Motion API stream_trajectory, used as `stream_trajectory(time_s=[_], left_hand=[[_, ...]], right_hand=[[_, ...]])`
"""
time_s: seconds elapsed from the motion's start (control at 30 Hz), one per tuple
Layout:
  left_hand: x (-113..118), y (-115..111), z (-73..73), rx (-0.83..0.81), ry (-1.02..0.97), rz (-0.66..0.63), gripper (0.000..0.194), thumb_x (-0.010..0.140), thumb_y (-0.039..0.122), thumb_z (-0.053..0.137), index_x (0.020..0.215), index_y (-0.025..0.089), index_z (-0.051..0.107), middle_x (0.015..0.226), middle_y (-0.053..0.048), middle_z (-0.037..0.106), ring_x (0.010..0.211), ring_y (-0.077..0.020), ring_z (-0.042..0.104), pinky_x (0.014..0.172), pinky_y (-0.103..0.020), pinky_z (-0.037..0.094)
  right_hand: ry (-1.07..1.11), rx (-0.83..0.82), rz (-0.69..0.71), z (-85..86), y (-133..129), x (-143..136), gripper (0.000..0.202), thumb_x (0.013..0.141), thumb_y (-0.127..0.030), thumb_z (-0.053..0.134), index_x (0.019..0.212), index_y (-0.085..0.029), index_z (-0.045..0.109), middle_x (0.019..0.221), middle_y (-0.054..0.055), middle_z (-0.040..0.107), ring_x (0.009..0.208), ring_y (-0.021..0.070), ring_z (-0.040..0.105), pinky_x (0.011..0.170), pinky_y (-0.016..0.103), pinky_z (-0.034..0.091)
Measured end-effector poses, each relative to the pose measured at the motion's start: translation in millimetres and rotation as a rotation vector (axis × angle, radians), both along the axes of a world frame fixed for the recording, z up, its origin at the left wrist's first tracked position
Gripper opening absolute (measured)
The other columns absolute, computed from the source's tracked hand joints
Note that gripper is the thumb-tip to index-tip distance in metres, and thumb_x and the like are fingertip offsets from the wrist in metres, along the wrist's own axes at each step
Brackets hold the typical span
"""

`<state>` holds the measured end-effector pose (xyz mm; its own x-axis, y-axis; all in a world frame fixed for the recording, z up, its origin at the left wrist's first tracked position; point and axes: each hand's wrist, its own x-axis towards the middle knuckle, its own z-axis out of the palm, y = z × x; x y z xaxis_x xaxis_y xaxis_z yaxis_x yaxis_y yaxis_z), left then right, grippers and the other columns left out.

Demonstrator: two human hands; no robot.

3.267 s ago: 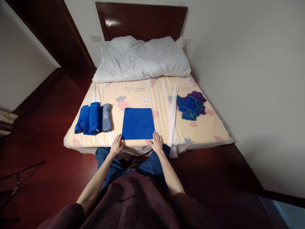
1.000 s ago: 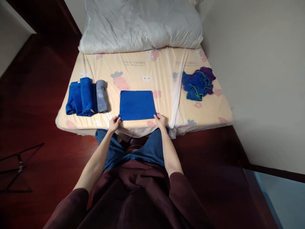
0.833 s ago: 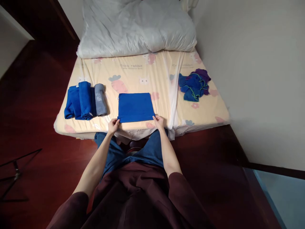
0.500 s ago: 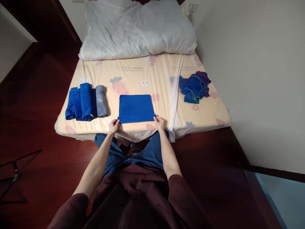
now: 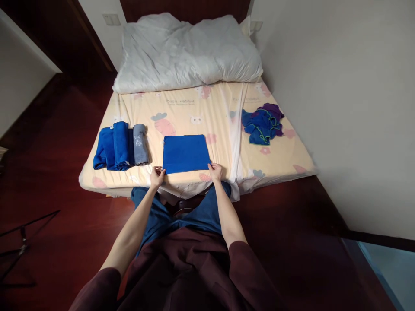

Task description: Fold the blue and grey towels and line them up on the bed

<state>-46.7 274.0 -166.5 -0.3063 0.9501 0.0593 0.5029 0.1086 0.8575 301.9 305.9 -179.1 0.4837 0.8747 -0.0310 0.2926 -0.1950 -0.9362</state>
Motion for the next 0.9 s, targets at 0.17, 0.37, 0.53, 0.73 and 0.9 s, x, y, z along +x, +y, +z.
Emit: stream_trajectory(time_s=[0.17,0.37,0.53,0.73,0.9], left_hand=[[5,-34,20.7,0.181,0.331,-0.08,0.032,0.092,0.035,0.056,0.118,0.016,0.058,0.116,-0.018,0.063,0.113,-0.0292,0.061,0.1,-0.046,0.05],[21,-50,35.1,0.205,0.565,-0.557,0.046,0.096,0.02,0.044,0.141,0.02,0.052,0.155,-0.013,0.046,0.148,-0.0275,0.035,0.12,-0.049,0.034],[34,-35,27.4,0.144,0.658,-0.607,0.056,0.096,0.019,0.039,0.151,0.015,0.044,0.161,-0.014,0.036,0.154,-0.0282,0.023,0.125,-0.052,0.024],[29,-30,11.8,0.113,0.655,-0.596,0.061,0.095,0.023,0.04,0.155,0.015,0.038,0.162,-0.013,0.033,0.154,-0.0276,0.02,0.126,-0.051,0.022],[30,-24,7.5,0.09,0.636,-0.563,0.061,0.096,0.025,0.038,0.155,0.01,0.037,0.163,-0.015,0.03,0.155,-0.0289,0.018,0.126,-0.051,0.02]], right_hand=[[-0.316,0.103,0.011,22.8,-30,-21,0.05,0.088,-0.041,0.06,0.13,-0.013,0.061,0.125,0.019,0.067,0.116,0.0299,0.064,0.106,0.047,0.048],[-0.63,0.259,0.55,36.9,-70,-36,0.039,0.099,-0.027,0.045,0.131,-0.022,0.065,0.148,0.008,0.056,0.143,0.0247,0.044,0.121,0.047,0.032],[-0.817,0.192,0.758,32.9,-65,-39,0.049,0.101,-0.02,0.034,0.147,-0.018,0.052,0.159,0.007,0.042,0.152,0.0221,0.03,0.126,0.048,0.023],[-0.868,0.123,0.753,22.3,-55,-39,0.056,0.1,-0.017,0.033,0.155,-0.018,0.041,0.162,0.007,0.035,0.154,0.0231,0.026,0.127,0.05,0.02],[-0.892,0.089,0.708,20.6,-50,-41,0.055,0.101,-0.022,0.032,0.156,-0.013,0.038,0.164,0.009,0.03,0.154,0.0244,0.024,0.127,0.05,0.019]])
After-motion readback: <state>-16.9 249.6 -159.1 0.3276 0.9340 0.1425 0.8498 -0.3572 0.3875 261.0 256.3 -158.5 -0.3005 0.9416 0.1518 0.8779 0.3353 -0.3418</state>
